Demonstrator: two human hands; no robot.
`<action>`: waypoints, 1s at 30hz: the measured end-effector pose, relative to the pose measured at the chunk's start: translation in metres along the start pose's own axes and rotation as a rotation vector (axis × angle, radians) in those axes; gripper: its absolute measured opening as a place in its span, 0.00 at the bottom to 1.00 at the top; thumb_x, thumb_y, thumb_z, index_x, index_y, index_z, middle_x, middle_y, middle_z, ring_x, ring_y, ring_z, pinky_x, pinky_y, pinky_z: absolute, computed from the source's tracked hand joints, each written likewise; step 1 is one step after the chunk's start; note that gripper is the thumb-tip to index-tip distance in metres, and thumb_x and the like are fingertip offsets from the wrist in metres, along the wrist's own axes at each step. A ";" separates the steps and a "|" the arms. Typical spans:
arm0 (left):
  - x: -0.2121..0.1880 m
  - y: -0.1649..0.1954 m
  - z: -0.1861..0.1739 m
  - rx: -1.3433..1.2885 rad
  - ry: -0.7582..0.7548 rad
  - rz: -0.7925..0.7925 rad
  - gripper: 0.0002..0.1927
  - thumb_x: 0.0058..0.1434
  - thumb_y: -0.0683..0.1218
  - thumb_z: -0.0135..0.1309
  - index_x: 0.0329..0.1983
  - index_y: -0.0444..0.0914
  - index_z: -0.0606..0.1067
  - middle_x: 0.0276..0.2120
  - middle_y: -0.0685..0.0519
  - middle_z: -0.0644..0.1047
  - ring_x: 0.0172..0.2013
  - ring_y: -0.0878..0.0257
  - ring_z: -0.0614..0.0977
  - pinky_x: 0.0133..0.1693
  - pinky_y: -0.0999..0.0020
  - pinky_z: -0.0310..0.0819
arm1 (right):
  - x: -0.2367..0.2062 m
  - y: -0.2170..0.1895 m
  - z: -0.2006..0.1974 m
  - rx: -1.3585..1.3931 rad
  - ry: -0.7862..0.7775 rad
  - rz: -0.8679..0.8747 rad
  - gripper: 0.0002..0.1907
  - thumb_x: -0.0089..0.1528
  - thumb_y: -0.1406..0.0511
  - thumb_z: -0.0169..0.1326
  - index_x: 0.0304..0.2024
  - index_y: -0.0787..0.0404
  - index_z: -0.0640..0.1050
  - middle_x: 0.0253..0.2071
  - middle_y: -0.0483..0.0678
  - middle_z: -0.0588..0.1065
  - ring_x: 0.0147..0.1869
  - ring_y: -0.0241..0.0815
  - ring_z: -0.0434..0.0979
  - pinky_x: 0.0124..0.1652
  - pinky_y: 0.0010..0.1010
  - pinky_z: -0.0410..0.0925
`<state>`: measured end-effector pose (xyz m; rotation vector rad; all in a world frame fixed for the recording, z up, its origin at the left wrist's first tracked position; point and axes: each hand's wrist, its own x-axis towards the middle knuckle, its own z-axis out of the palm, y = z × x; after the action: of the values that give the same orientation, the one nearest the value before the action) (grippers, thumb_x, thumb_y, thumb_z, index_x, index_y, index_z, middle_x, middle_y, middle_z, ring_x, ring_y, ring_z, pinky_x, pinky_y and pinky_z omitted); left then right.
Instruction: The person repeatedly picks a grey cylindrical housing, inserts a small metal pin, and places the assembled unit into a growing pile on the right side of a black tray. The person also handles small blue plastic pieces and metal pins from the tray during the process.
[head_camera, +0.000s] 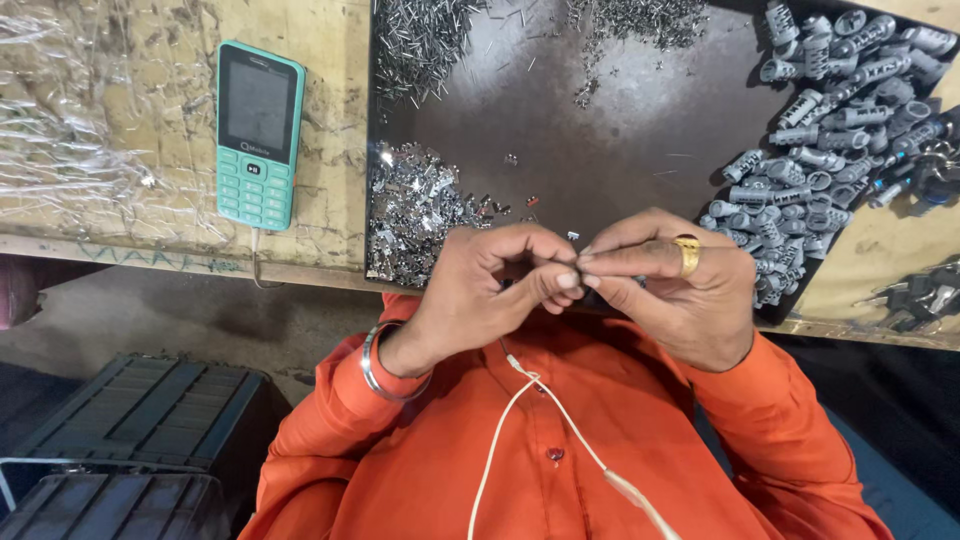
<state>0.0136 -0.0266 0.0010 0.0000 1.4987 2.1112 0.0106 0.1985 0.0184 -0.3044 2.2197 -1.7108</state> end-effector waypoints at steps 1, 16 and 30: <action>-0.002 0.000 0.001 -0.048 -0.014 -0.002 0.05 0.71 0.40 0.55 0.44 0.31 0.77 0.36 0.52 0.82 0.35 0.71 0.84 0.38 0.77 0.83 | 0.002 -0.006 0.004 -0.061 0.001 -0.034 0.12 0.60 0.77 0.62 0.44 0.61 0.83 0.44 0.53 0.80 0.44 0.41 0.83 0.43 0.26 0.77; -0.023 0.003 -0.014 -0.059 0.202 0.098 0.02 0.69 0.38 0.57 0.42 0.33 0.76 0.33 0.54 0.81 0.26 0.75 0.78 0.28 0.80 0.73 | 0.163 0.023 0.032 -0.764 0.161 -0.610 0.04 0.69 0.66 0.59 0.45 0.59 0.79 0.44 0.47 0.76 0.45 0.51 0.79 0.42 0.42 0.72; -0.010 0.000 -0.007 -0.053 0.223 0.125 0.02 0.69 0.37 0.57 0.43 0.33 0.77 0.36 0.54 0.80 0.31 0.74 0.80 0.33 0.79 0.76 | 0.169 0.001 0.039 -0.863 0.105 -0.592 0.08 0.68 0.62 0.63 0.44 0.59 0.79 0.42 0.46 0.76 0.38 0.49 0.78 0.33 0.39 0.68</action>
<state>0.0199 -0.0373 0.0017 -0.1709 1.6055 2.3132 -0.1310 0.1035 -0.0118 -1.1790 3.0407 -0.8436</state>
